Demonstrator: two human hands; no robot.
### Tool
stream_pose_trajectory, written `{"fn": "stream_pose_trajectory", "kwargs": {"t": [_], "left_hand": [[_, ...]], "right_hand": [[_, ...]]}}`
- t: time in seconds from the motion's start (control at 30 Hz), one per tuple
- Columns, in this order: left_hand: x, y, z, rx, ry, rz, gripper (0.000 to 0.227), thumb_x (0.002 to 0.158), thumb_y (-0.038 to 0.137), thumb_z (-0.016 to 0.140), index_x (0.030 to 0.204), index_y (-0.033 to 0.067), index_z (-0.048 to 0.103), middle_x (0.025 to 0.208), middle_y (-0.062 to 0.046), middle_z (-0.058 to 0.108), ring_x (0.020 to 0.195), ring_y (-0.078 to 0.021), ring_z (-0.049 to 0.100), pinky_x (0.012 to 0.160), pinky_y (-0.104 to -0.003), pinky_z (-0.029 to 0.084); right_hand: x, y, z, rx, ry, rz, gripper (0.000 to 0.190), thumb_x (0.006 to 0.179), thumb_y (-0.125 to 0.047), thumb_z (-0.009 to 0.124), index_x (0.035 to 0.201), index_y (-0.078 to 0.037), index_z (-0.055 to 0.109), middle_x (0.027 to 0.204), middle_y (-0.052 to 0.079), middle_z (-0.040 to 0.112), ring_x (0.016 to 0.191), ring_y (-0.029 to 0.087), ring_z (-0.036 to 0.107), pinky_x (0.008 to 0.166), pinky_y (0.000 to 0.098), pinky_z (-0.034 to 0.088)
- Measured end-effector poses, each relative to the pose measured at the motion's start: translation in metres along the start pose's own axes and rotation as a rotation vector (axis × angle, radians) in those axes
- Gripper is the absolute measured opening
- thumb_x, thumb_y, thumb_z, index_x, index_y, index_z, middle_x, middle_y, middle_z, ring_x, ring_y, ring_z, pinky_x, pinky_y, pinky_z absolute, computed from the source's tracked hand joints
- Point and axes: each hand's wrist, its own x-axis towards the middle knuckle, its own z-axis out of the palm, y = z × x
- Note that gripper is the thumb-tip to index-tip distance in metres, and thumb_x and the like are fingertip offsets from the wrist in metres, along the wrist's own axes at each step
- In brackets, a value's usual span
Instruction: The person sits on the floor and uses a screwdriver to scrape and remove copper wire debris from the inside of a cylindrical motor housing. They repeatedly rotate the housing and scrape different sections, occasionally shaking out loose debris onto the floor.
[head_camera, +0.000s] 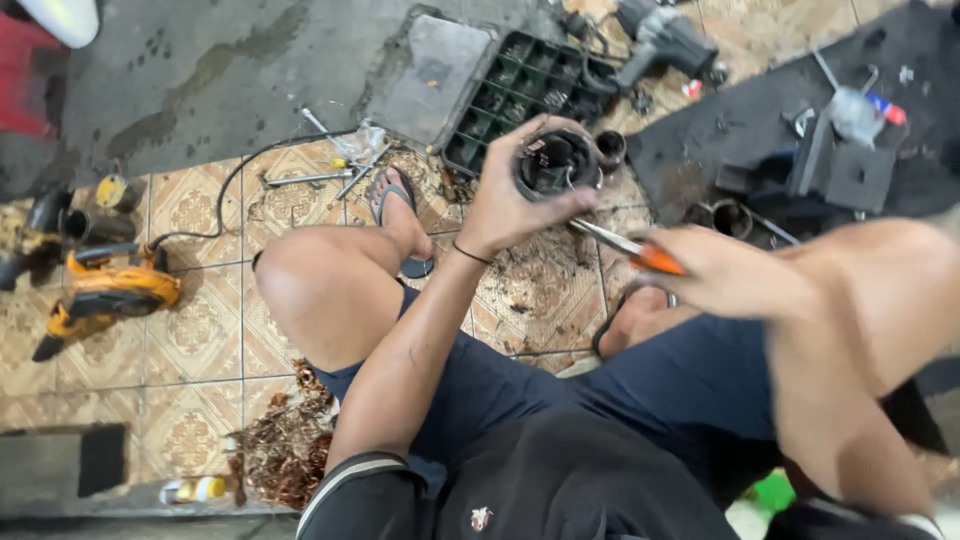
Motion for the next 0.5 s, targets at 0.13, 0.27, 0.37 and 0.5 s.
{"fn": "stream_pose_trajectory", "kwargs": {"t": [0.13, 0.27, 0.37, 0.5], "left_hand": [[-0.009, -0.002, 0.001, 0.034, -0.046, -0.034, 0.056, 0.076, 0.041, 0.084, 0.119, 0.0133, 0.061, 0.113, -0.005, 0.07, 0.104, -0.0208, 0.072, 0.099, -0.039, 0.06], [-0.006, 0.023, 0.007, 0.214, -0.086, -0.031, 0.058, 0.069, 0.038, 0.089, 0.112, 0.0079, 0.064, 0.107, -0.008, 0.075, 0.096, -0.0217, 0.075, 0.088, -0.034, 0.063], [-0.008, 0.024, 0.012, 0.316, -0.088, 0.005, 0.055, 0.069, 0.041, 0.088, 0.108, 0.0085, 0.067, 0.101, -0.004, 0.078, 0.089, -0.0185, 0.077, 0.091, -0.036, 0.056], [-0.009, 0.019, 0.017, 0.411, -0.09, 0.059, 0.057, 0.069, 0.052, 0.084, 0.106, 0.0118, 0.067, 0.097, 0.001, 0.079, 0.087, -0.0185, 0.078, 0.092, -0.038, 0.052]], "right_hand": [[-0.049, -0.029, -0.04, -0.204, -0.185, 0.545, 0.031, 0.098, -0.012, 0.051, 0.123, -0.024, 0.066, 0.102, -0.005, 0.078, 0.082, 0.01, 0.076, 0.079, 0.027, 0.064], [-0.057, -0.054, -0.058, -0.455, -0.014, 0.363, 0.041, 0.095, -0.037, 0.057, 0.13, -0.016, 0.053, 0.114, 0.008, 0.071, 0.106, 0.027, 0.071, 0.09, 0.0398, 0.056], [-0.04, -0.079, -0.062, -0.587, -0.07, 0.48, 0.015, 0.101, -0.03, 0.047, 0.105, -0.017, 0.053, 0.089, 0.006, 0.068, 0.083, 0.028, 0.068, 0.074, 0.0398, 0.052], [-0.03, -0.068, -0.055, -0.625, 0.008, 0.268, 0.013, 0.099, -0.023, 0.053, 0.093, -0.012, 0.052, 0.084, 0.008, 0.065, 0.076, 0.033, 0.066, 0.068, 0.0457, 0.05]]}}
